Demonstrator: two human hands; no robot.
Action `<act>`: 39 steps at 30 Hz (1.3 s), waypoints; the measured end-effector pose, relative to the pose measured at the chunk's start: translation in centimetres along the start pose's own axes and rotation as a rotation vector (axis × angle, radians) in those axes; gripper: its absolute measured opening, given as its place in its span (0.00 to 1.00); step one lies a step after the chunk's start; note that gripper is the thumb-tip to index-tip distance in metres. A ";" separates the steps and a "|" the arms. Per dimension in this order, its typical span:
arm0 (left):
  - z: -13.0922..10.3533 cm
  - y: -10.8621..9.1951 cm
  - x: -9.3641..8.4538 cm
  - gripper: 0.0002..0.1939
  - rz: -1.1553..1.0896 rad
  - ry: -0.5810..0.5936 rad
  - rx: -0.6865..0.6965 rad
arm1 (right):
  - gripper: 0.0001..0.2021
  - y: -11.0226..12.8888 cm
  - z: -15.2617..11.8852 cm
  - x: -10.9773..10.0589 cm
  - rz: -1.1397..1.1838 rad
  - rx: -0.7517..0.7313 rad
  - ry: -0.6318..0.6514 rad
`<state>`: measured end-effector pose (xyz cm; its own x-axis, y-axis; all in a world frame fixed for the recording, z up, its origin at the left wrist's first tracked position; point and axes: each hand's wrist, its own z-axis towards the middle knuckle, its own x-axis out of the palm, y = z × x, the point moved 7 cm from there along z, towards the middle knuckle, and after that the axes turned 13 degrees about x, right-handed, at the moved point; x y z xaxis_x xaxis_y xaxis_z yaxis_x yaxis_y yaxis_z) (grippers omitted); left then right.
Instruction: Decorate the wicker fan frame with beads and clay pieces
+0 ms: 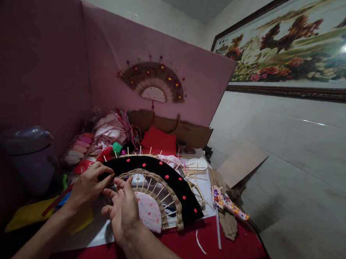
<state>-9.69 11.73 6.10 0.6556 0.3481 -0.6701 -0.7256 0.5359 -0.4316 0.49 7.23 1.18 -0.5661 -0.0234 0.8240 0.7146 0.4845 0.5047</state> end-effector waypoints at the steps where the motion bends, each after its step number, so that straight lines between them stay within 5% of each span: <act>1: 0.0 0.0 0.1 0.07 -0.006 0.001 0.007 | 0.22 0.0 0.0 0.0 0.005 0.005 -0.004; 8: 0.0 0.7 0.1 0.13 -0.091 -0.076 0.030 | 0.24 0.6 0.1 0.0 0.030 -0.011 -0.007; 20: -0.4 -1.3 -0.3 0.18 0.356 -0.010 0.265 | 0.24 1.2 -0.4 0.7 0.044 -0.022 0.057; 27: -0.3 -1.0 -1.3 0.17 0.278 -0.148 0.258 | 0.25 1.8 -0.5 0.9 0.045 -0.064 0.056; 35: -0.3 -1.2 -0.4 0.18 0.335 -0.053 0.297 | 0.24 1.4 -0.4 0.8 0.033 -0.039 0.068; 39: -0.3 -1.1 -0.7 0.19 0.265 -0.096 0.278 | 0.24 1.4 -0.2 0.7 0.020 -0.048 0.073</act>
<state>-9.44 10.67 6.92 0.4796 0.5653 -0.6711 -0.7964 0.6016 -0.0624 1.16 7.71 2.51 -0.5214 -0.0789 0.8497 0.7450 0.4433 0.4984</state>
